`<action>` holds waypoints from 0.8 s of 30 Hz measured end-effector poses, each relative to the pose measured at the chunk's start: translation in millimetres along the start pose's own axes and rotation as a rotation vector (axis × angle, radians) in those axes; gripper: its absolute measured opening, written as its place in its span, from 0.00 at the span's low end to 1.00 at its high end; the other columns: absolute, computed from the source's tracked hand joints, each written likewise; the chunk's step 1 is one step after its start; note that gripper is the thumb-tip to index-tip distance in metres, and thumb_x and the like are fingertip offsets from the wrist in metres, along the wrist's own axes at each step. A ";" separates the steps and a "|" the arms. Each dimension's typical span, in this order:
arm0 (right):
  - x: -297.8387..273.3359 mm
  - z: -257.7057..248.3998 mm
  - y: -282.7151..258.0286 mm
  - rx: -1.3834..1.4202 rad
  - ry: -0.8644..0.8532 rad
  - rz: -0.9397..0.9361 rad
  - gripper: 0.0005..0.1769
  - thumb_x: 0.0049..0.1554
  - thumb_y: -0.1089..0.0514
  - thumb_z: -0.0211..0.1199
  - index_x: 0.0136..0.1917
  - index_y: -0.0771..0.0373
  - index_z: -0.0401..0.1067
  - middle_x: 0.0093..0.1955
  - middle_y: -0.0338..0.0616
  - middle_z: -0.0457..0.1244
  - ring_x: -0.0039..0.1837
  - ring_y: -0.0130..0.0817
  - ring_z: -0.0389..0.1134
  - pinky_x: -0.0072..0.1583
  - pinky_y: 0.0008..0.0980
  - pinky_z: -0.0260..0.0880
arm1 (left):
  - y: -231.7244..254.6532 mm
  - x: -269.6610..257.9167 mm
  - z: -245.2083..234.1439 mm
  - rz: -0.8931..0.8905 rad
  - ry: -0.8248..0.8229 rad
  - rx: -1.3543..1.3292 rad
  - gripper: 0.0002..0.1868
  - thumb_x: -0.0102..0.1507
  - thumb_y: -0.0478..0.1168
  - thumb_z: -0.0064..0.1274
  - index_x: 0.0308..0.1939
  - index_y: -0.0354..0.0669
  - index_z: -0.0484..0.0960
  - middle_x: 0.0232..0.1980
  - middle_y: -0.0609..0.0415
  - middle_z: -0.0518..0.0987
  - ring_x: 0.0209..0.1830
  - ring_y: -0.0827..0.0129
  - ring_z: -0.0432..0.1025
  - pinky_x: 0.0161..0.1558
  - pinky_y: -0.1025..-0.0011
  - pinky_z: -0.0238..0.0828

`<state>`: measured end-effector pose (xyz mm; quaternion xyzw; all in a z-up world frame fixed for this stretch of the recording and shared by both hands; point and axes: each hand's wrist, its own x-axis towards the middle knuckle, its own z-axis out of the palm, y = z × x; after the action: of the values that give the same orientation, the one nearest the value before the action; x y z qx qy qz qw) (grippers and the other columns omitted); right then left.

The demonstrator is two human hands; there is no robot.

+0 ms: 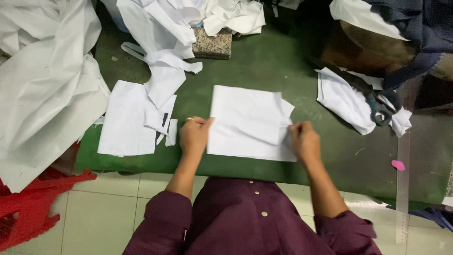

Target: The person measures white fabric with a ruler and marks it with tailor's chalk before cutting a rectangular piece with large shears. They then measure and cut a smaller section from the rectangular piece.

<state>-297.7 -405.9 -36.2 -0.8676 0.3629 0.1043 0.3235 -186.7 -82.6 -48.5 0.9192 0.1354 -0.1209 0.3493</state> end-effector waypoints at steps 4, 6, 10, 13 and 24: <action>-4.5 -44.4 3.5 0.119 0.045 0.047 0.27 0.61 0.48 0.69 0.67 0.61 0.66 0.54 0.58 0.69 0.58 0.56 0.72 0.56 0.54 0.70 | 51.2 -34.6 -8.7 -0.006 -0.206 0.022 0.29 0.57 0.64 0.63 0.41 0.40 0.87 0.39 0.43 0.86 0.48 0.42 0.80 0.46 0.49 0.75; -8.8 -47.9 5.6 0.198 0.041 0.081 0.36 0.60 0.47 0.70 0.74 0.61 0.62 0.53 0.58 0.69 0.57 0.56 0.72 0.55 0.54 0.69 | 53.7 -41.1 2.8 -0.029 -0.259 0.045 0.31 0.56 0.64 0.64 0.44 0.40 0.86 0.40 0.42 0.86 0.50 0.43 0.80 0.48 0.50 0.76; -11.9 -25.5 -3.3 0.415 0.031 0.008 0.38 0.56 0.54 0.75 0.74 0.68 0.64 0.48 0.59 0.67 0.49 0.48 0.69 0.51 0.46 0.70 | 34.7 -33.4 14.4 -0.012 -0.153 0.053 0.24 0.58 0.56 0.65 0.43 0.38 0.86 0.40 0.39 0.85 0.47 0.41 0.80 0.45 0.49 0.76; -25.2 -23.9 -15.5 0.399 0.073 -0.088 0.33 0.57 0.59 0.73 0.71 0.69 0.67 0.47 0.60 0.67 0.49 0.50 0.69 0.52 0.47 0.69 | 17.8 -27.9 0.9 -0.053 -0.082 -0.009 0.23 0.57 0.53 0.68 0.42 0.36 0.86 0.38 0.39 0.85 0.46 0.40 0.80 0.44 0.48 0.75; 4.5 4.3 -7.1 0.264 -0.088 -0.093 0.36 0.52 0.51 0.76 0.73 0.51 0.72 0.43 0.52 0.68 0.49 0.44 0.72 0.51 0.45 0.73 | -32.1 -8.5 -1.4 -0.097 0.017 -0.102 0.18 0.54 0.53 0.71 0.34 0.42 0.87 0.30 0.51 0.85 0.35 0.53 0.81 0.34 0.61 0.73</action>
<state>-289.3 -402.0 -38.0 -0.8278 0.3186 0.0786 0.4550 -205.2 -60.0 -64.4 0.8936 0.1887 -0.1230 0.3884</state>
